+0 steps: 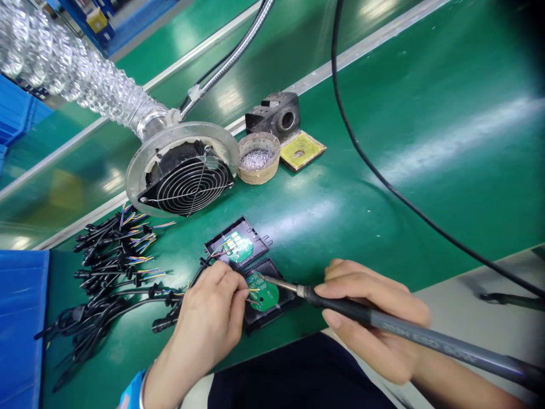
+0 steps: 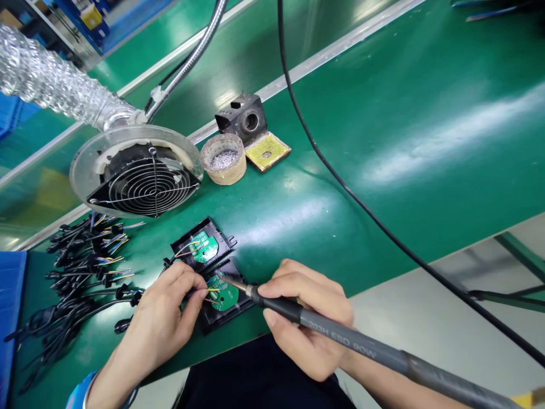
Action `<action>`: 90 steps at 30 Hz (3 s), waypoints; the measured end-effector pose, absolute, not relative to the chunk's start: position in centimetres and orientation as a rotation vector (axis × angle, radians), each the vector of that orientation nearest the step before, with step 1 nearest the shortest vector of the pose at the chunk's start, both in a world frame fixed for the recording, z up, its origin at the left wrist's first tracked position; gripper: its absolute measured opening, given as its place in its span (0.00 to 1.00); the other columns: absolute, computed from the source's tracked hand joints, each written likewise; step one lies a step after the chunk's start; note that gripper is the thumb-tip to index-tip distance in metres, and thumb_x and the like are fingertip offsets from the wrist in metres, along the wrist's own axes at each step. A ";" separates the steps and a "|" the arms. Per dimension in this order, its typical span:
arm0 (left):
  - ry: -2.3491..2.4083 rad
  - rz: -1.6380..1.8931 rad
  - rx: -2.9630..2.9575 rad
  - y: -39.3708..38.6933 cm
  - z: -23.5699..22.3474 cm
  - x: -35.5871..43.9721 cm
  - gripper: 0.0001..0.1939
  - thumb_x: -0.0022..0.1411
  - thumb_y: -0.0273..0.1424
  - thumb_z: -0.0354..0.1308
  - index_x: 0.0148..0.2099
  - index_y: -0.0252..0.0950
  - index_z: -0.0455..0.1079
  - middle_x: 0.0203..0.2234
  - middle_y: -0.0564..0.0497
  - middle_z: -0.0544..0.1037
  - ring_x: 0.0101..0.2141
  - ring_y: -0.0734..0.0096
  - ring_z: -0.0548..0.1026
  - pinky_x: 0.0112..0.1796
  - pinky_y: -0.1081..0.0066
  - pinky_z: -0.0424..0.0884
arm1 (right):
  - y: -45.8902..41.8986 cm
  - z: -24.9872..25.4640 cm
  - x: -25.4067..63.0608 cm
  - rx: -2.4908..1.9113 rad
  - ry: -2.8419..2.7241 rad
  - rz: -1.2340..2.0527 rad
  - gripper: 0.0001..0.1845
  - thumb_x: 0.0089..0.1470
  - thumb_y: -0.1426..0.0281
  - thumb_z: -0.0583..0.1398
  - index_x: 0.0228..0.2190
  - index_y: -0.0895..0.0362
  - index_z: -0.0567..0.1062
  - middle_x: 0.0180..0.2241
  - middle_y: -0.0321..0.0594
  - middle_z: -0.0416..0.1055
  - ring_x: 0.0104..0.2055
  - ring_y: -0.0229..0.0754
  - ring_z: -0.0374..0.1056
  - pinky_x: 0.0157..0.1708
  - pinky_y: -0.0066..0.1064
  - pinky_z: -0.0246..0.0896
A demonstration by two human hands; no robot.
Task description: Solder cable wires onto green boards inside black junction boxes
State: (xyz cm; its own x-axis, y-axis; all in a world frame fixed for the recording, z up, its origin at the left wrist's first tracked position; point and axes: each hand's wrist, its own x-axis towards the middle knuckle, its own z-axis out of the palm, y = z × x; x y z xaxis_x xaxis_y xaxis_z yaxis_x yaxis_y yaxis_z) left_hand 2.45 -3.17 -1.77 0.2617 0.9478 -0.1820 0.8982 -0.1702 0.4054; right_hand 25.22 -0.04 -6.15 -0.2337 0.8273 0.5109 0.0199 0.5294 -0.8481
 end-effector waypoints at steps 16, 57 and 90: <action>1.667 0.040 2.402 -3.2 -2.0 2.7 0.10 0.66 0.26 0.51 0.43 0.40 0.72 0.33 0.52 0.73 0.32 0.65 0.71 0.27 0.69 0.67 | -0.2 -6.5 24.9 -0.708 -1.684 0.961 0.14 0.46 0.79 0.58 0.36 0.58 0.74 0.22 0.36 0.67 0.22 0.36 0.62 0.21 0.29 0.61; 1.671 -0.110 2.593 -3.0 -1.0 3.8 0.12 0.62 0.20 0.52 0.42 0.38 0.74 0.30 0.51 0.72 0.31 0.64 0.69 0.23 0.69 0.64 | -1.5 -6.4 25.7 -0.730 -1.653 0.747 0.19 0.44 0.82 0.57 0.39 0.58 0.74 0.25 0.39 0.68 0.23 0.38 0.65 0.21 0.34 0.65; 1.819 0.276 2.346 -4.5 -3.0 4.7 0.07 0.64 0.28 0.56 0.34 0.40 0.72 0.33 0.51 0.75 0.33 0.66 0.67 0.36 0.66 0.68 | -1.7 -8.0 23.6 -0.914 -1.852 0.459 0.18 0.53 0.83 0.60 0.46 0.59 0.73 0.36 0.42 0.77 0.35 0.39 0.75 0.36 0.29 0.76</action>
